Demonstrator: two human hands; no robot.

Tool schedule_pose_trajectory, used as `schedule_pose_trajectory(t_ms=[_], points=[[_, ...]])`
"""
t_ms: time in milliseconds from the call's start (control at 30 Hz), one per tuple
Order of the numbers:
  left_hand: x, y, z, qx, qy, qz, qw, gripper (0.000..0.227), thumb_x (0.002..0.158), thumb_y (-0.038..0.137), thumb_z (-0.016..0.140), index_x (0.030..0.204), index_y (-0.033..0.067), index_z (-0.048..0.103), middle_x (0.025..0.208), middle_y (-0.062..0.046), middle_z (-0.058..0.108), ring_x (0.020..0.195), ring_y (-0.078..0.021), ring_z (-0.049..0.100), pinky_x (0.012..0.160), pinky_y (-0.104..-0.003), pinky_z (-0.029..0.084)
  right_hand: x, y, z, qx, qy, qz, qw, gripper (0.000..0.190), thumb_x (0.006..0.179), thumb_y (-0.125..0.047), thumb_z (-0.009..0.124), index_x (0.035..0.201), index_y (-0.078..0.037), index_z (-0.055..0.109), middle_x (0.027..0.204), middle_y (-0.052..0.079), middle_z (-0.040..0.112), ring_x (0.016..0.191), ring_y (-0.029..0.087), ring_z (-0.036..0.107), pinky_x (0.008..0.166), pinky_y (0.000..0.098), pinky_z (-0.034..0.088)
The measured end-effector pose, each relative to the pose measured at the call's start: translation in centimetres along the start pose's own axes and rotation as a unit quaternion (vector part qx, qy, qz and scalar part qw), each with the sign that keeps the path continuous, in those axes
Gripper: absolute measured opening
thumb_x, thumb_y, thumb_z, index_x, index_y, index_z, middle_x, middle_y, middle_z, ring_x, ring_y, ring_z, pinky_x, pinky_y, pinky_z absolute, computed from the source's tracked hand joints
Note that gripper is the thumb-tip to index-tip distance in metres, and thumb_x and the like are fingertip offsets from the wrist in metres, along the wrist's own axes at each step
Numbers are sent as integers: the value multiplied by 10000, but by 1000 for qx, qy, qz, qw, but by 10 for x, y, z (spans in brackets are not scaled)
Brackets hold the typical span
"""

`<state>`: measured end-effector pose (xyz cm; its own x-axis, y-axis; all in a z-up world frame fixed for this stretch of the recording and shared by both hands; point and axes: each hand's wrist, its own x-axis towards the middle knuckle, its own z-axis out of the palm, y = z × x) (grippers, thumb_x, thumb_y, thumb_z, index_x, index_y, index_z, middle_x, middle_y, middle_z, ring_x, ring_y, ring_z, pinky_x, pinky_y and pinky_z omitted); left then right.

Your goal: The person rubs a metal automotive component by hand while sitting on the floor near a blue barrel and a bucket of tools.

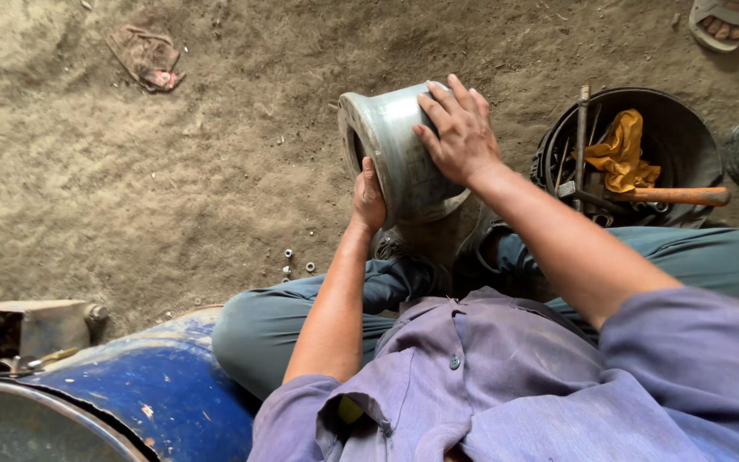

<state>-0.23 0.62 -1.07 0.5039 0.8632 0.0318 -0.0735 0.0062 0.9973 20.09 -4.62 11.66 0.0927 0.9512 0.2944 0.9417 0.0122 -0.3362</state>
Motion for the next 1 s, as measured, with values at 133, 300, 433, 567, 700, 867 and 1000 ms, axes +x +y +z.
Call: schedule_pose_trajectory(t_ms=[133,300,433,567,700,867,1000], points=[[0,-3,-3,71,19,-6,997,888,1073,668,189,1123,-47,714,1012,-147,761,964,-250,685,932,-367,517,-51,-9,-9,5,19,-26,999,576,1093,-408,540,1527,-31,512,1621,208,433,1549,389,298,1249,553,206],[-4,-10,0,37,9,-31,999,903,1012,713,202,1142,-27,703,1015,-124,755,973,-243,683,900,-370,511,-89,-16,-5,-14,6,-23,1000,661,1057,-404,533,1562,10,433,1652,230,370,1548,387,279,1248,544,184],[-5,-19,-8,66,6,-39,997,938,1023,739,208,1088,-38,728,961,-139,749,935,-258,678,876,-379,522,-56,-13,7,21,23,-24,999,633,1098,-369,483,1589,22,395,1668,230,346,1568,379,279,1279,538,181],[-4,-31,-8,-33,-19,-69,997,915,1005,731,255,1182,-47,703,1043,-142,752,984,-245,676,909,-383,531,14,3,17,42,-39,7,998,564,1094,-381,445,1542,-39,447,1630,177,389,1536,354,307,1248,522,191],[4,-23,-10,151,16,-84,985,1004,1038,753,156,1139,-75,716,983,-171,750,930,-250,670,971,-356,474,52,5,24,47,-115,86,988,530,1073,-430,412,1490,-113,491,1596,101,432,1516,294,326,1249,526,178],[5,-2,-7,-35,7,-203,979,986,937,783,267,1243,-47,704,1120,-177,755,1026,-259,682,973,-388,519,-2,-7,16,35,-12,10,999,573,1097,-385,434,1547,-30,432,1636,171,416,1559,344,318,1279,541,165],[15,5,-2,17,14,-139,990,1046,931,817,208,1212,-55,713,1105,-177,766,1043,-249,684,995,-363,495,-57,-19,5,34,0,-27,999,705,1059,-400,457,1611,13,310,1676,230,308,1571,391,237,1248,583,75]])
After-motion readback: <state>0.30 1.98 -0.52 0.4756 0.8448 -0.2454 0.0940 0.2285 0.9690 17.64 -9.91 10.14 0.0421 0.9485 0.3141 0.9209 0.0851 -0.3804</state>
